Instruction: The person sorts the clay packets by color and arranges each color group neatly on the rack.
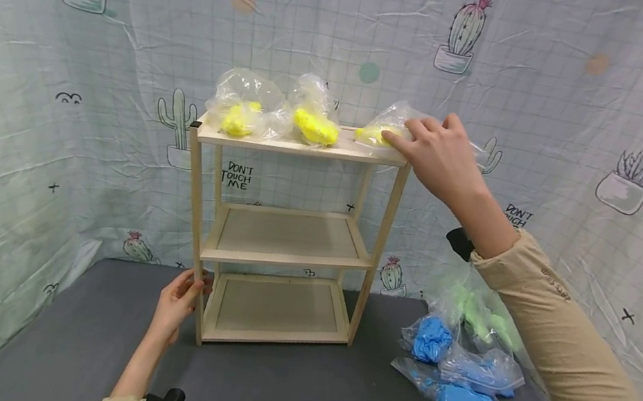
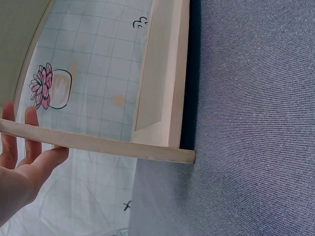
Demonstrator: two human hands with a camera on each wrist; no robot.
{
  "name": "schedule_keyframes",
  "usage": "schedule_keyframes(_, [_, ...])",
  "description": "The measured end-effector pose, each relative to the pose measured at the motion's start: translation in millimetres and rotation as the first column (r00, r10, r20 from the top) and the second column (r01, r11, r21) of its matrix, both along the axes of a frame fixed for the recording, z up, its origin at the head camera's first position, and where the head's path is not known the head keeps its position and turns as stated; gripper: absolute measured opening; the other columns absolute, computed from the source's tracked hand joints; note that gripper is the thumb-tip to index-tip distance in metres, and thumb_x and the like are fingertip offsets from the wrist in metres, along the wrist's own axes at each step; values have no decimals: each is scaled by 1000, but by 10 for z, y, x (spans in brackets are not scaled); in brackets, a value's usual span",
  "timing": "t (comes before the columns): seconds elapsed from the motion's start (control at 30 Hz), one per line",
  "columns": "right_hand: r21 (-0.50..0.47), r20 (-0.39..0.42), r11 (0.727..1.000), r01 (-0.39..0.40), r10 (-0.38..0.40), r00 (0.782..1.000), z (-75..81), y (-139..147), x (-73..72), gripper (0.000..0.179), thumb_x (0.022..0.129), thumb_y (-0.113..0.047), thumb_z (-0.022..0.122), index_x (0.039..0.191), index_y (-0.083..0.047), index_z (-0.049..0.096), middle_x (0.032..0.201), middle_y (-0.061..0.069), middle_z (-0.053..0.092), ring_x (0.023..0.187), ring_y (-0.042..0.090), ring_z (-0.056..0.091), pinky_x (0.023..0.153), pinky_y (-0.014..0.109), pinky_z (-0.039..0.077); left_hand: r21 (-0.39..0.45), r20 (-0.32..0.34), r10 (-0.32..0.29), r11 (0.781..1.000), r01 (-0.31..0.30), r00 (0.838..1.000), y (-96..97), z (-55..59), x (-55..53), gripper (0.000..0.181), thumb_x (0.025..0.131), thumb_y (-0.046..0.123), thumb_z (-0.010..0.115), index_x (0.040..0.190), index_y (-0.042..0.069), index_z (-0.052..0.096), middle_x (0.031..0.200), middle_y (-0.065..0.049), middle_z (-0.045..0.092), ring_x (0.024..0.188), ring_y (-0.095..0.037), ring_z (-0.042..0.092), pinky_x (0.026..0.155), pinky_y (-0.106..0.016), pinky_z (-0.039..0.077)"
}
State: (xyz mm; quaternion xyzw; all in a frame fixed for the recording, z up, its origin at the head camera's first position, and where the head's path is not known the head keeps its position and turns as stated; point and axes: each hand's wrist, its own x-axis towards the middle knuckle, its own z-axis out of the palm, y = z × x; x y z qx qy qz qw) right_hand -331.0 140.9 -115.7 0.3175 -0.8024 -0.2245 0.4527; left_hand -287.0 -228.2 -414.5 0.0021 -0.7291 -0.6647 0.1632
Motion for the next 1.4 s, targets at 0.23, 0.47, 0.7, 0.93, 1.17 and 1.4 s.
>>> schedule_keyframes(0.23, [13, 133, 999, 53, -54, 990, 73, -154, -166, 39, 92, -2, 46, 127, -19, 49, 112, 9, 61, 96, 28, 55, 72, 39, 35, 16, -14, -15, 1000, 15, 1000, -7, -32, -28, 36, 93, 29, 47, 122, 8, 47, 87, 24, 61, 89, -1, 59, 81, -40, 39])
schedule_keyframes(0.47, [-50, 240, 998, -31, 42, 970, -5, -208, -240, 21, 94, -17, 45, 111, -11, 56, 105, 9, 64, 93, 28, 57, 73, 41, 40, 34, -30, -18, 999, 19, 999, 0, -41, -41, 31, 93, 28, 48, 119, 12, 51, 88, 23, 62, 88, 1, 60, 81, -42, 41])
schedule_keyframes(0.7, [-106, 429, 993, 57, -6, 903, -121, -180, -174, 47, 94, -44, 39, 129, -14, 48, 131, 11, 49, 120, 31, 43, 92, 49, 33, -7, -3, 7, 1000, -7, 1000, 16, -33, -39, 38, 93, 31, 47, 122, 7, 48, 84, 26, 60, 88, 0, 58, 77, -35, 39])
schedule_keyframes(0.93, [-111, 228, 994, -1, 26, 973, -262, -146, -48, 56, 92, -46, 43, 136, -11, 40, 136, 14, 43, 125, 31, 39, 93, 51, 32, -12, -3, 17, 1000, -17, 1000, 8, -32, -42, 37, 93, 30, 48, 122, 7, 49, 88, 21, 62, 87, 0, 59, 77, -35, 40])
schedule_keyframes(1.17, [-212, 59, 961, -180, 196, 979, -397, 2, 123, 49, 88, -34, 55, 130, -10, 47, 128, 13, 52, 122, 30, 43, 91, 52, 32, 5, -12, -1, 1000, 1, 1000, -14, -31, -57, 39, 93, 28, 48, 122, 3, 47, 88, 25, 61, 86, 2, 60, 73, -34, 41])
schedule_keyframes(1.4, [-269, -25, 916, -297, 301, 953, -544, 277, 234, 51, 81, -19, 63, 129, -10, 48, 131, 16, 49, 122, 31, 42, 88, 53, 33, -1, -20, 6, 1000, -6, 1000, -28, -46, -81, 31, 92, 29, 49, 117, 11, 52, 87, 26, 61, 85, 3, 60, 70, -31, 41])
